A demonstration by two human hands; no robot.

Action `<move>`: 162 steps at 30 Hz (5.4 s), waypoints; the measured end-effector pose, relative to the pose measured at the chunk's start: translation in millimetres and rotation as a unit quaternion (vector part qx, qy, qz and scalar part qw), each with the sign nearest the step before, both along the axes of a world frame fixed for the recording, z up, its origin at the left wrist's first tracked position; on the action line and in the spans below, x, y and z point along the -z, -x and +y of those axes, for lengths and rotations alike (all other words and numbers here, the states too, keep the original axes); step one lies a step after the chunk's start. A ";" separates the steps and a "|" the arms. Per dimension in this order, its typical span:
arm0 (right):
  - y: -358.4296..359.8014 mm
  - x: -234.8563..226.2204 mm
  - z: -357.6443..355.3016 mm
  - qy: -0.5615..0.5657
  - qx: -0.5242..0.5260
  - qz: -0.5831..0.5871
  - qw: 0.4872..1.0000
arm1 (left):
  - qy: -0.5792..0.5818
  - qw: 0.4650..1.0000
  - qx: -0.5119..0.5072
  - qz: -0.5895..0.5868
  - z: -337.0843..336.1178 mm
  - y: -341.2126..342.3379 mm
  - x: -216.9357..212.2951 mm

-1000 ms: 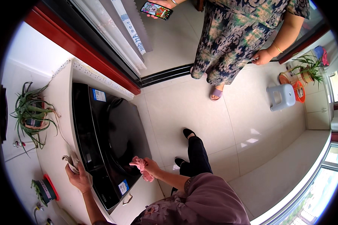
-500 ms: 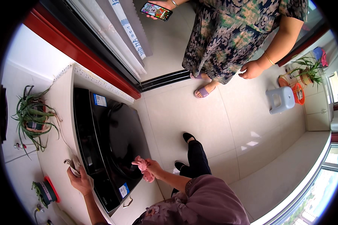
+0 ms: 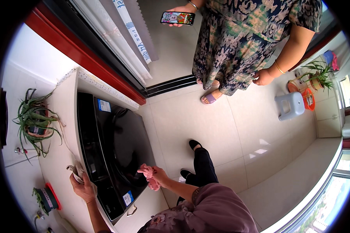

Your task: The person cleans a window pane and the surrounding window sill using a cloth. They then wipe down a white countertop where several potted plants are placed, moving the pots to clean underneath them. Finally, the person wipes the top of a washing machine and the adjacent wall area.

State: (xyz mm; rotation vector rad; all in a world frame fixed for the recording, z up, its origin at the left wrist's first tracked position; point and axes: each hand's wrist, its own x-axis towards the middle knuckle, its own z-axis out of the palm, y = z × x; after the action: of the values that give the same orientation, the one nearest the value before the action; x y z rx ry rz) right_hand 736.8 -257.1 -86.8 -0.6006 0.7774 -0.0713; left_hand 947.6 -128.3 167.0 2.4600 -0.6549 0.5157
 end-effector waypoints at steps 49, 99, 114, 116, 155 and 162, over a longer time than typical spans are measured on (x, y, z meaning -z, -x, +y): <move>-13.0 -36.4 -87.7 -0.066 0.013 -0.027 0.997 | -0.035 0.999 -0.020 -0.007 -62.6 -22.0 2.1; -404.4 -265.9 -249.1 0.832 -0.095 -0.262 0.480 | -0.087 0.991 -0.097 0.023 -92.5 -39.7 -14.1; -446.3 -237.3 -332.2 0.864 -0.085 -0.145 0.474 | -0.086 0.993 -0.077 0.019 -88.8 -40.2 -10.6; -438.7 -237.7 -307.7 0.863 -0.106 -0.151 0.470 | -0.092 0.992 -0.080 0.016 -89.2 -41.4 -11.6; -320.4 -138.0 -324.2 0.403 -0.221 -0.119 0.880 | -0.071 0.995 0.037 0.051 -160.0 -69.4 -62.4; -385.9 -201.7 -335.9 0.322 0.018 -0.251 0.913 | -0.219 0.969 0.109 -0.023 -221.0 -129.6 -17.6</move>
State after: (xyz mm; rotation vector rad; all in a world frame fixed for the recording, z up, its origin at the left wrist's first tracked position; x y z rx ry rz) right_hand 1122.8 -593.0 114.9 -1.1381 0.2433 -0.5136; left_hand 1077.2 -349.4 184.6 2.7358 -1.1486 0.3721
